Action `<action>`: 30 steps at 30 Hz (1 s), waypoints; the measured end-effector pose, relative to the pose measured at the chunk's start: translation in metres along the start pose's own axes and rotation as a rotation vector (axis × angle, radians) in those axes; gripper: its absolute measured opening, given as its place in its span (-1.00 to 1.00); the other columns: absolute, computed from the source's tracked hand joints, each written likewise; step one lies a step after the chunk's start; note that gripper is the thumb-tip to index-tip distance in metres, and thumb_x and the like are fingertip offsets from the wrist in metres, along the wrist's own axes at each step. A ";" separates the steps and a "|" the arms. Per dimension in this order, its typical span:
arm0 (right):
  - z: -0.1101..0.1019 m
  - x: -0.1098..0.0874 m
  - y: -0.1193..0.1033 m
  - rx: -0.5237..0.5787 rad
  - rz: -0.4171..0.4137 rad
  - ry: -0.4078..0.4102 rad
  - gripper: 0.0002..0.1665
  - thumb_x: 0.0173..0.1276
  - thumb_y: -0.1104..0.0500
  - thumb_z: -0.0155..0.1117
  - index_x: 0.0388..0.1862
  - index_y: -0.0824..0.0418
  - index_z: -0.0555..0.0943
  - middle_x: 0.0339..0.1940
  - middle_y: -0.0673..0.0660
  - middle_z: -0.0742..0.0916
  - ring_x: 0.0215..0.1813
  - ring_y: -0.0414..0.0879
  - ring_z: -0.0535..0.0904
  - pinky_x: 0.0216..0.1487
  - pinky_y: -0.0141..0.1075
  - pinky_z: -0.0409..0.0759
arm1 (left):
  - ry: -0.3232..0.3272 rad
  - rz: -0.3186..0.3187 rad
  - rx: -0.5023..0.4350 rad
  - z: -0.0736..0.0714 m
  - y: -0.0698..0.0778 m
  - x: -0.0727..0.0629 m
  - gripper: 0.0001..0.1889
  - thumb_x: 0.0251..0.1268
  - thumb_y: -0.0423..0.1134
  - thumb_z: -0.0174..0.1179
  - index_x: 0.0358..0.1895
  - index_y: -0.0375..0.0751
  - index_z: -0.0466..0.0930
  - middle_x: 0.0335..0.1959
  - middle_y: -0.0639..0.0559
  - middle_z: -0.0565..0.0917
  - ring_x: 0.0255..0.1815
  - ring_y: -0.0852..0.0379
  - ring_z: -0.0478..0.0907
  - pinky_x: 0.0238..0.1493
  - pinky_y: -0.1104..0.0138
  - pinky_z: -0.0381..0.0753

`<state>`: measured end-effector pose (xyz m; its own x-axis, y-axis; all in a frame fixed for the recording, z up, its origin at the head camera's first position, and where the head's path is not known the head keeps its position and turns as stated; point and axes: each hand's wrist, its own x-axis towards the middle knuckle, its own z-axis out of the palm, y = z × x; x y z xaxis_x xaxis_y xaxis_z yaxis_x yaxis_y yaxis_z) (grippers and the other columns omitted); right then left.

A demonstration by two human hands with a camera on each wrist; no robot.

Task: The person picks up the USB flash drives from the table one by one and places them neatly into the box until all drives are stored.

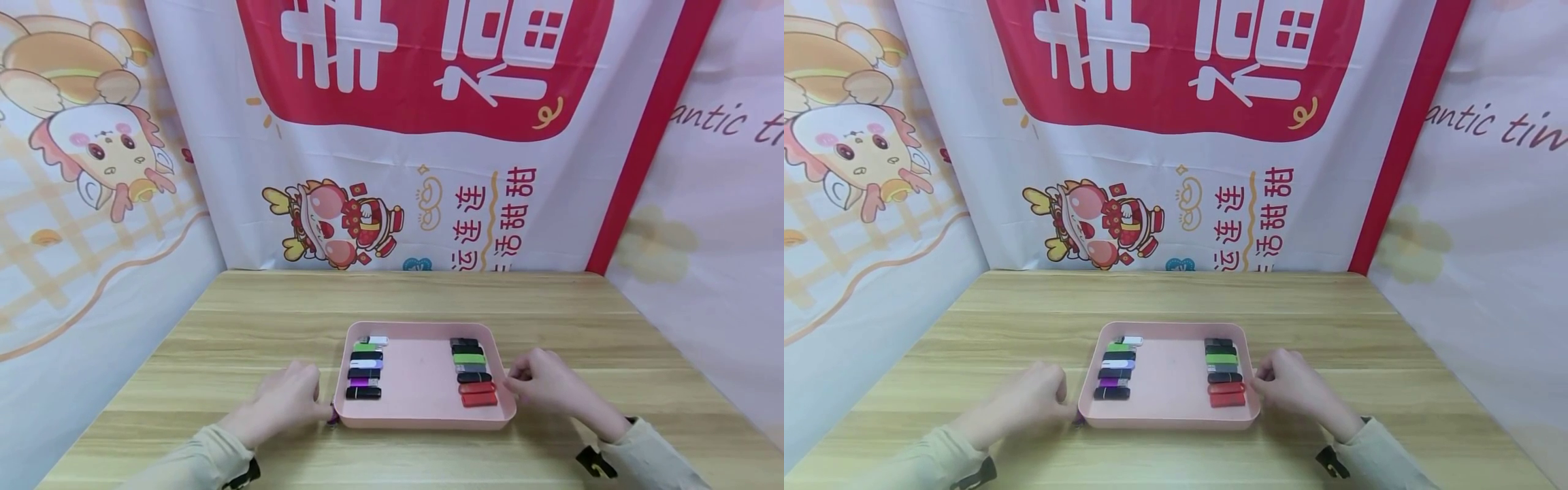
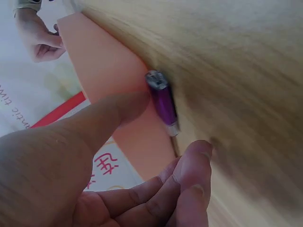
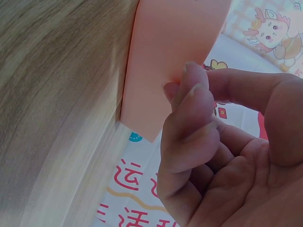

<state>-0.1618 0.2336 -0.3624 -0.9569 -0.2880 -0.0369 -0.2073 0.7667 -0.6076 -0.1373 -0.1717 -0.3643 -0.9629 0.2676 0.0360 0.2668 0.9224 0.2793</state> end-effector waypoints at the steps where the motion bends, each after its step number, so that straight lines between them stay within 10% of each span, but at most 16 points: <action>1: 0.000 0.000 0.000 0.001 0.002 0.000 -0.84 0.27 0.25 0.37 -0.52 0.15 0.68 -0.63 -0.01 0.62 -0.55 -0.13 0.52 -0.53 -0.29 0.51 | -0.010 -0.008 -0.001 0.001 0.000 0.000 -0.56 -0.17 -0.04 0.45 -0.82 -0.04 0.33 -0.91 0.28 0.16 -0.82 0.31 0.12 -0.77 0.40 0.08; 30: 0.000 0.000 -0.001 0.002 0.009 0.000 -0.83 0.28 0.24 0.36 -0.53 0.16 0.67 -0.63 -0.01 0.62 -0.56 -0.14 0.51 -0.54 -0.29 0.50 | -0.105 0.079 -0.024 -0.001 -0.011 0.002 -0.71 -0.27 -0.20 0.45 -0.70 0.00 0.44 -0.76 0.20 0.42 -0.69 0.25 0.33 -0.68 0.33 0.25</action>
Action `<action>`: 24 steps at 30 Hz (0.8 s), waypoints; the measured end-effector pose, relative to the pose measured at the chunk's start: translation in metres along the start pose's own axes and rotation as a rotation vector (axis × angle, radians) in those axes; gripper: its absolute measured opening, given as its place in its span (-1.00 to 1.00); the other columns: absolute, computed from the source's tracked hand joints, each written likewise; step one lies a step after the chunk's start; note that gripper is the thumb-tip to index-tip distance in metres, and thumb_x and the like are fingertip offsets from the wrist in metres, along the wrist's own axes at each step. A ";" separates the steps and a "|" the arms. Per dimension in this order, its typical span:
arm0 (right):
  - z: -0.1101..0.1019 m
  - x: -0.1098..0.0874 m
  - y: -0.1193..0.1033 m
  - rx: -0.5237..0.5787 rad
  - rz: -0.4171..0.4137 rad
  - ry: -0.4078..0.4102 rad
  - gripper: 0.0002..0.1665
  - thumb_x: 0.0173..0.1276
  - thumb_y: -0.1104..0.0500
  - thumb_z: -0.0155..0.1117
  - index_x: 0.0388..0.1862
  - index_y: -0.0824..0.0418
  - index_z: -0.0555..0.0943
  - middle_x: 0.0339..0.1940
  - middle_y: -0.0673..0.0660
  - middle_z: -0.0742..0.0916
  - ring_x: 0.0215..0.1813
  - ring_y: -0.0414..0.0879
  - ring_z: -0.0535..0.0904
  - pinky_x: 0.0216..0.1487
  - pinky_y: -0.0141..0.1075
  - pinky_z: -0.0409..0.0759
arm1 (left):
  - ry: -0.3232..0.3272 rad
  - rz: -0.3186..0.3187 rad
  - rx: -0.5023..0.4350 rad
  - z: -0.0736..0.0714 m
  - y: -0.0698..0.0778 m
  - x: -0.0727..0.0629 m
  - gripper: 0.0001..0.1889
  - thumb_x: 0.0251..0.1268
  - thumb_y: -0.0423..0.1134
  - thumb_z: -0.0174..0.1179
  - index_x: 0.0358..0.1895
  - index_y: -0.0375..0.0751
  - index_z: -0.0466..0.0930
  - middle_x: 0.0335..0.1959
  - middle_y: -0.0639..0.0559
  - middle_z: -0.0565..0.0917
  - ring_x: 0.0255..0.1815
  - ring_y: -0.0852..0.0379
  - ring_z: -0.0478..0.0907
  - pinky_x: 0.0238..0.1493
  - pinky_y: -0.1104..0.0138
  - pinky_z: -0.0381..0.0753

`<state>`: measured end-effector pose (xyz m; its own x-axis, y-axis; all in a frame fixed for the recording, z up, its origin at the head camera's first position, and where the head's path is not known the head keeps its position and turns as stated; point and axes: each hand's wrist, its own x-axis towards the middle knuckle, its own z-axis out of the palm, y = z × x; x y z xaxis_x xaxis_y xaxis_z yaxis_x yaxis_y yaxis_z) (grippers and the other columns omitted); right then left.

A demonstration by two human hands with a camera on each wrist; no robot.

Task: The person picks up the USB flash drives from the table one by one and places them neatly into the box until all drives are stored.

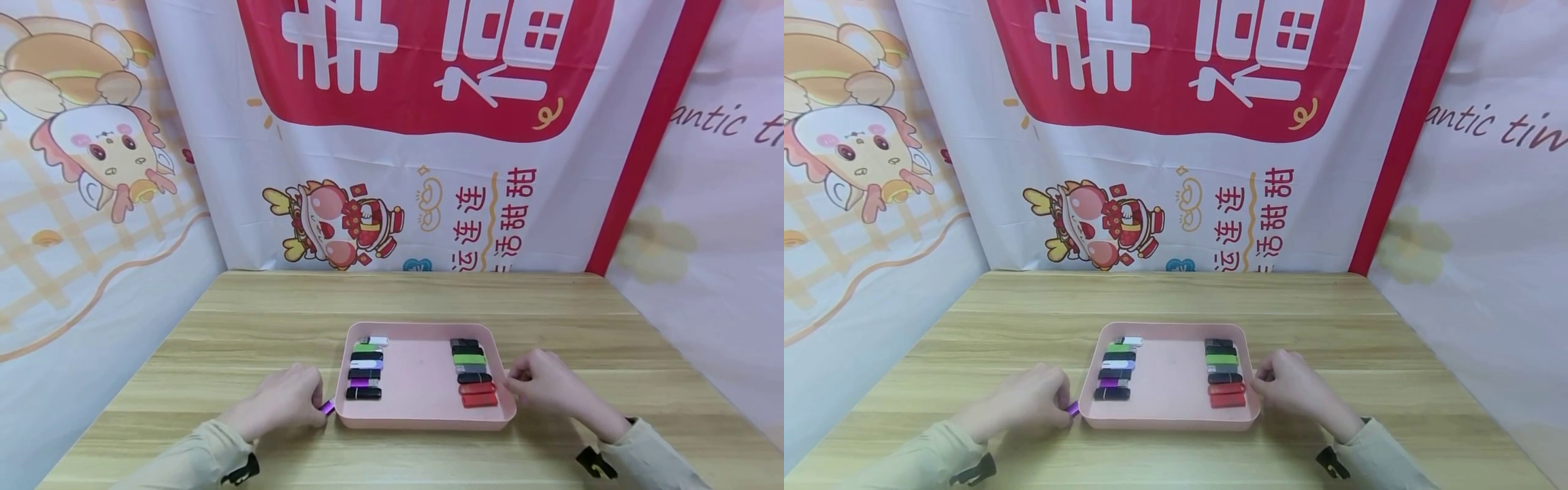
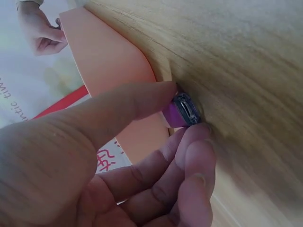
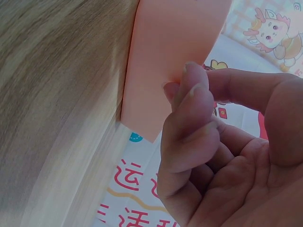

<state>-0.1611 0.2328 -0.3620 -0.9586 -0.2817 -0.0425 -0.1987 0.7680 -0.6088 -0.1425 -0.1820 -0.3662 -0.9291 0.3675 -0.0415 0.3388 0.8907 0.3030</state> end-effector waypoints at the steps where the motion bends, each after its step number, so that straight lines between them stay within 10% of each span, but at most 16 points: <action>1: 0.000 0.000 0.000 0.002 -0.001 0.000 -0.83 0.28 0.24 0.36 -0.53 0.16 0.67 -0.63 -0.01 0.62 -0.56 -0.13 0.51 -0.54 -0.29 0.50 | -0.002 0.010 -0.001 0.000 -0.001 0.000 -0.71 -0.25 -0.20 0.45 -0.72 0.01 0.44 -0.77 0.20 0.41 -0.70 0.26 0.32 -0.69 0.34 0.22; 24: 0.001 -0.001 0.000 0.007 -0.053 0.010 -0.80 0.27 0.26 0.34 -0.56 0.16 0.65 -0.66 -0.02 0.61 -0.58 -0.15 0.52 -0.56 -0.31 0.49 | 0.095 0.241 -0.042 0.004 -0.020 0.000 -0.73 -0.15 -0.40 0.34 -0.65 -0.06 0.39 -0.76 0.24 0.36 -0.77 0.34 0.26 -0.75 0.40 0.34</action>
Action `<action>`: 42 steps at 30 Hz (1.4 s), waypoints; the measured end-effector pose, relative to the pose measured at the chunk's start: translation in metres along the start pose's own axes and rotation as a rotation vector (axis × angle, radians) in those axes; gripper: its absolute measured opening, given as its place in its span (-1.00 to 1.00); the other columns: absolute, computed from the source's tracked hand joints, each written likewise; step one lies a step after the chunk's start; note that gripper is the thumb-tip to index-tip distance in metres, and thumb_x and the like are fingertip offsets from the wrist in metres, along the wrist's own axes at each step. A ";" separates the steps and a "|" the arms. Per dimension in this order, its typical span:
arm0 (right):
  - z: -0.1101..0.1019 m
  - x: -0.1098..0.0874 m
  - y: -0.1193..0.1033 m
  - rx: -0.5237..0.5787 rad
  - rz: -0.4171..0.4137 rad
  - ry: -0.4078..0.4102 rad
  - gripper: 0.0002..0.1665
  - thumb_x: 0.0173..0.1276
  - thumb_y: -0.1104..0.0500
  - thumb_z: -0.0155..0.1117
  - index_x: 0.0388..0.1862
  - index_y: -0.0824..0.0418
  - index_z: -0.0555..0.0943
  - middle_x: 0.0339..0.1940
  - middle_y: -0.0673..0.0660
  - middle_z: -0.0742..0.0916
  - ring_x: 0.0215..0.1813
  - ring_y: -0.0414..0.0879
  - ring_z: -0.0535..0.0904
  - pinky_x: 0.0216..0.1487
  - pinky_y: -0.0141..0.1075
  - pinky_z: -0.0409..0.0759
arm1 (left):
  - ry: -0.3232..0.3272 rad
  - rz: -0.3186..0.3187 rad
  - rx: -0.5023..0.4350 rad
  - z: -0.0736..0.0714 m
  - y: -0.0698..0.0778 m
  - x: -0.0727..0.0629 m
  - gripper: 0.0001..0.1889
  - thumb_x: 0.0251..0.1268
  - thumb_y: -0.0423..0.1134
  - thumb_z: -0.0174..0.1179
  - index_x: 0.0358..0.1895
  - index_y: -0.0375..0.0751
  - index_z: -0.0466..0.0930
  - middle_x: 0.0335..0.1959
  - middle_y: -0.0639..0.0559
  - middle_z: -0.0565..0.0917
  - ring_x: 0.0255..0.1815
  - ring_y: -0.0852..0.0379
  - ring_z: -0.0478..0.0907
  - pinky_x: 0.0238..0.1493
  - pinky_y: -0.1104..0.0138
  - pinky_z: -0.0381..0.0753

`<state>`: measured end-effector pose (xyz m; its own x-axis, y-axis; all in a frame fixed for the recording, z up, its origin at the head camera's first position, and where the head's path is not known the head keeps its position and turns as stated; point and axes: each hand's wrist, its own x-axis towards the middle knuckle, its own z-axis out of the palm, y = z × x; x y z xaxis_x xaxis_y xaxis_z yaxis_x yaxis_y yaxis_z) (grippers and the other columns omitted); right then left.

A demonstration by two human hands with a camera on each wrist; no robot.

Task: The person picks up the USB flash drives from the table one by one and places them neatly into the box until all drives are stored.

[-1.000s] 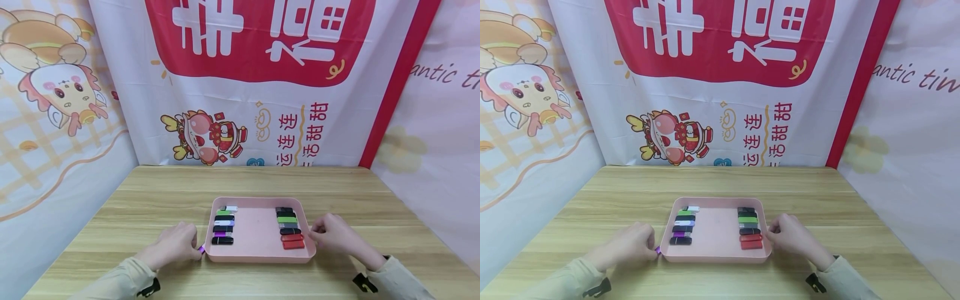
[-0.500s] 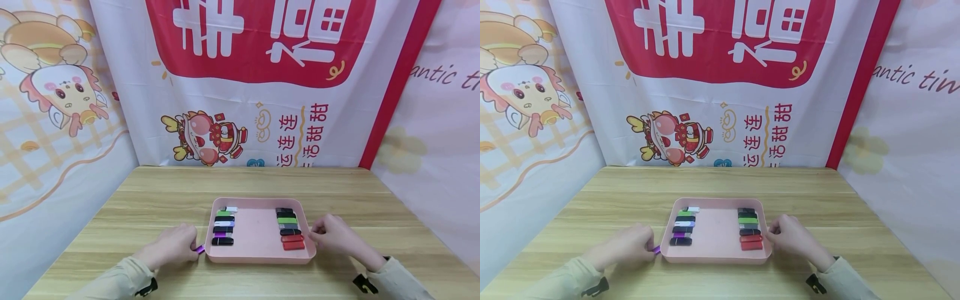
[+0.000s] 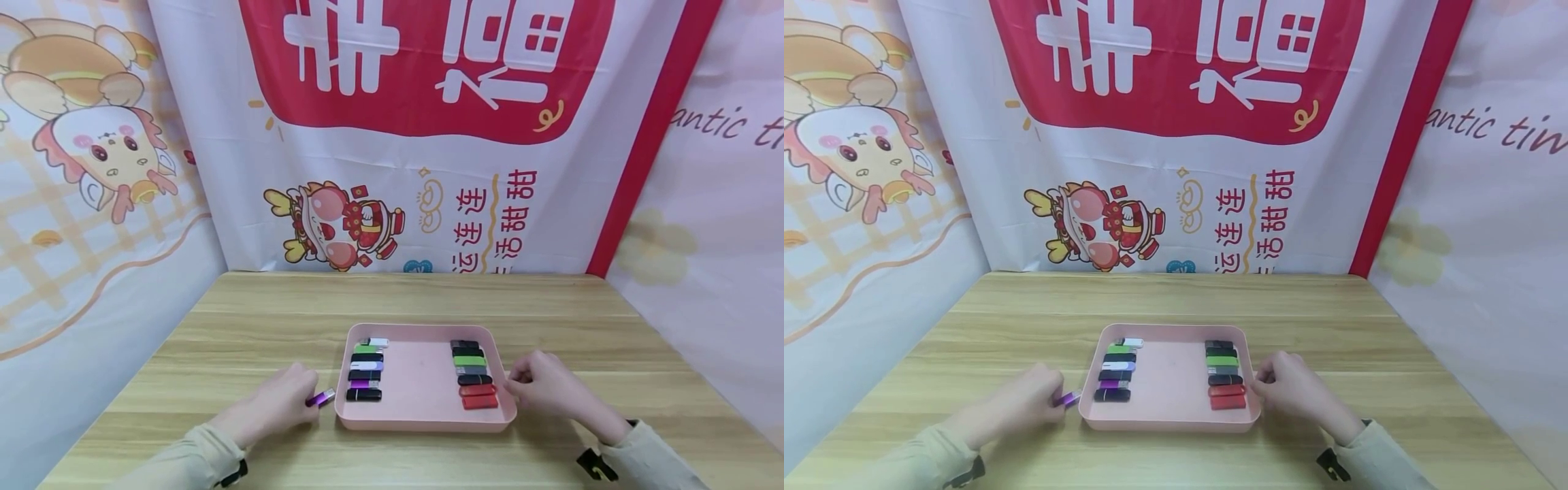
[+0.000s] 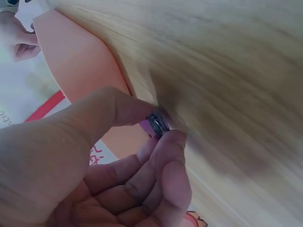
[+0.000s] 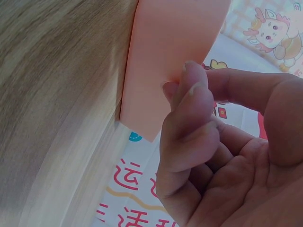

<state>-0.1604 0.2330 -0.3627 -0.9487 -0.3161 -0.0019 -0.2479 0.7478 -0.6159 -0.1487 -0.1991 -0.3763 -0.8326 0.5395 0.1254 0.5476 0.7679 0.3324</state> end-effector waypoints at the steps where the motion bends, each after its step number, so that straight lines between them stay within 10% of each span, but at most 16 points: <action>1: 0.000 0.000 0.000 -0.001 0.000 0.001 -0.80 0.27 0.26 0.34 -0.56 0.16 0.65 -0.66 -0.02 0.61 -0.58 -0.15 0.52 -0.56 -0.31 0.49 | 0.008 0.007 0.003 0.000 -0.001 0.000 -0.74 -0.14 -0.42 0.32 -0.65 -0.07 0.39 -0.75 0.24 0.35 -0.77 0.34 0.26 -0.74 0.40 0.34; 16: -0.001 -0.001 0.000 -0.019 0.014 0.008 -0.80 0.27 0.24 0.36 -0.56 0.15 0.66 -0.66 -0.03 0.61 -0.57 -0.15 0.50 -0.55 -0.31 0.48 | 0.055 -0.011 0.064 -0.009 -0.003 0.005 -0.78 0.06 -0.39 0.32 -0.59 -0.13 0.47 -0.72 0.19 0.36 -0.74 0.33 0.28 -0.74 0.42 0.33; 42: -0.001 0.001 0.000 -0.015 -0.002 -0.013 -0.81 0.26 0.26 0.35 -0.56 0.16 0.66 -0.65 0.00 0.62 -0.58 -0.15 0.51 -0.57 -0.31 0.49 | 0.131 0.189 0.212 -0.033 0.024 0.021 -0.87 0.09 -0.23 0.38 -0.44 -0.10 0.59 -0.54 0.18 0.53 -0.59 0.36 0.34 -0.59 0.44 0.40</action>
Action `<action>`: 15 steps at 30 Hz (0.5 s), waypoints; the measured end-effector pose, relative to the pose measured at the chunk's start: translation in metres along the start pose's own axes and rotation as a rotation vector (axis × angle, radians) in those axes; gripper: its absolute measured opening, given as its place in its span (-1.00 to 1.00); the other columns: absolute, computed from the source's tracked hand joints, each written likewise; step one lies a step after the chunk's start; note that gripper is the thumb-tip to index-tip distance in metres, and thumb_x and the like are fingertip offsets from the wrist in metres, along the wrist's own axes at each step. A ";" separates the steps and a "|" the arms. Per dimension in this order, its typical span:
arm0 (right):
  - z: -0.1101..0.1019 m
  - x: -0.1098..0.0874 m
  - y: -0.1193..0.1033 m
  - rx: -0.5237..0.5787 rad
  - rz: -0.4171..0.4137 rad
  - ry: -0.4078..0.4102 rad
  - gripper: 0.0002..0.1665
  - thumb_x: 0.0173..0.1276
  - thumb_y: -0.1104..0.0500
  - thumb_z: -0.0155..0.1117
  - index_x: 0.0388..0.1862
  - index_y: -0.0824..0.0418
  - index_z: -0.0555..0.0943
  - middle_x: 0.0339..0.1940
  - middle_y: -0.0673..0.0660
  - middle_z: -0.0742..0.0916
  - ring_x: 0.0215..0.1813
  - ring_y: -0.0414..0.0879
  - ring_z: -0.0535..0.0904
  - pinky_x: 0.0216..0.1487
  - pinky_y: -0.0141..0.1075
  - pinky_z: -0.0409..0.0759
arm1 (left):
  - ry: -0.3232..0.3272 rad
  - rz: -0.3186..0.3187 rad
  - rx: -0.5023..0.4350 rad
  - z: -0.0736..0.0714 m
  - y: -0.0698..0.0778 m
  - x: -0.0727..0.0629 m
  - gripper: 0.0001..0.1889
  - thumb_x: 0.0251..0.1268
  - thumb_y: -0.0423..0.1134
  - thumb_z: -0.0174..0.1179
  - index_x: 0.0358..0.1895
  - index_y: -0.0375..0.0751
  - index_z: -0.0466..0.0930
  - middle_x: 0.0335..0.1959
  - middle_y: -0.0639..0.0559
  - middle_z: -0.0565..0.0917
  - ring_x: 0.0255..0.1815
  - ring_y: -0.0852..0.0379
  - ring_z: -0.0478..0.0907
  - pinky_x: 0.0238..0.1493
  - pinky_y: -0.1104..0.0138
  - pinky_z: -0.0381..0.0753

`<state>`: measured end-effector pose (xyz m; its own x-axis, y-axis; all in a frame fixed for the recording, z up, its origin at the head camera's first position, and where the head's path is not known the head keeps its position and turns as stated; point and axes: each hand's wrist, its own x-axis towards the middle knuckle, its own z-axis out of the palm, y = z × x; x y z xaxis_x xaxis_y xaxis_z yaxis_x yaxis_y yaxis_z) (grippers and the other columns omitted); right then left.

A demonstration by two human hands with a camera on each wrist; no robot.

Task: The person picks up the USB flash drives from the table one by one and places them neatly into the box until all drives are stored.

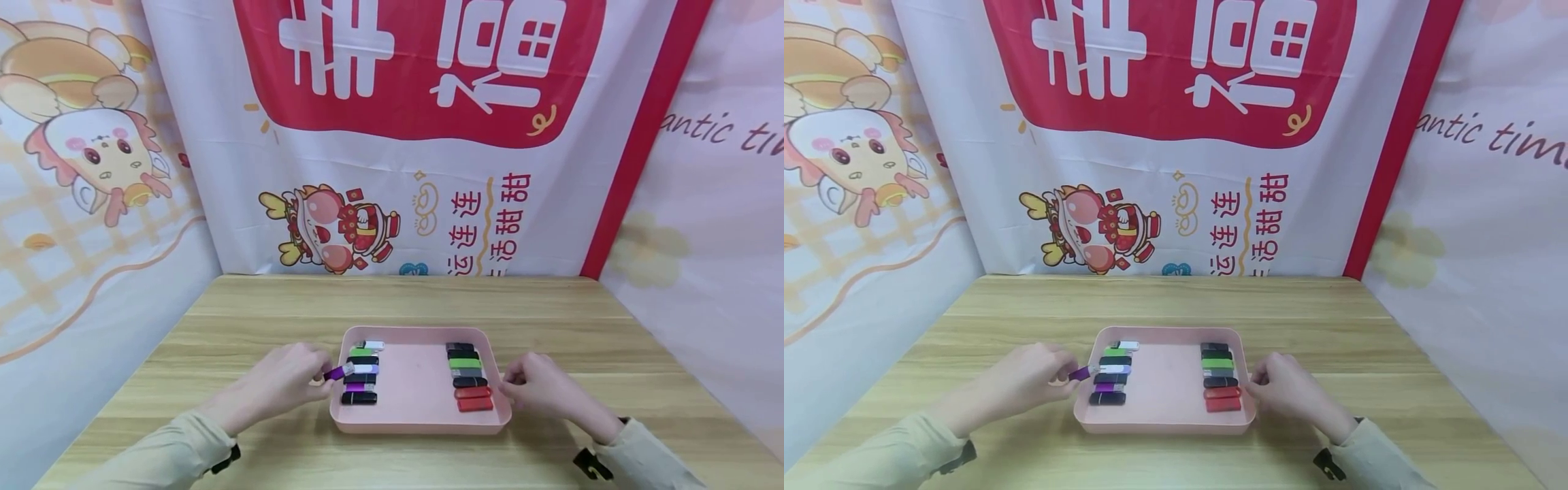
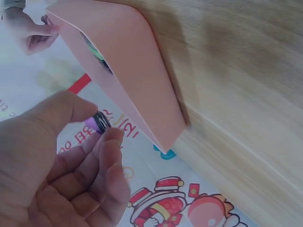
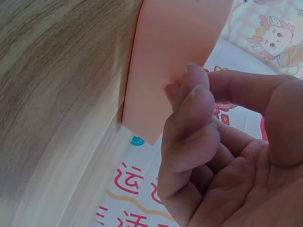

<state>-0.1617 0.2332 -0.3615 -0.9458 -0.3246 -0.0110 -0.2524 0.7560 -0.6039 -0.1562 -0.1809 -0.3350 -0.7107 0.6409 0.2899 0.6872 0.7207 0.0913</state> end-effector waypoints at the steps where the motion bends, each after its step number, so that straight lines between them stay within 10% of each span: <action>1: 0.000 0.000 0.000 0.001 0.003 0.000 -0.81 0.26 0.26 0.35 -0.55 0.16 0.66 -0.65 0.00 0.62 -0.58 -0.15 0.51 -0.57 -0.31 0.49 | 0.000 0.008 0.023 0.000 0.001 0.001 -0.87 0.08 -0.21 0.39 -0.43 -0.10 0.60 -0.53 0.19 0.54 -0.59 0.36 0.34 -0.60 0.44 0.40; 15: 0.000 0.000 -0.001 -0.005 0.013 -0.005 -0.82 0.27 0.26 0.36 -0.54 0.17 0.66 -0.64 -0.01 0.62 -0.58 -0.15 0.52 -0.56 -0.30 0.50 | -0.049 0.131 0.163 0.005 0.008 0.022 -0.80 0.00 -0.15 0.38 -0.51 -0.01 0.50 -0.57 0.25 0.45 -0.61 0.33 0.28 -0.65 0.42 0.29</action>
<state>-0.1619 0.2325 -0.3612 -0.9480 -0.3173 -0.0232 -0.2407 0.7631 -0.5997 -0.1670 -0.1599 -0.3326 -0.6260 0.7411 0.2425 0.7435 0.6611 -0.1011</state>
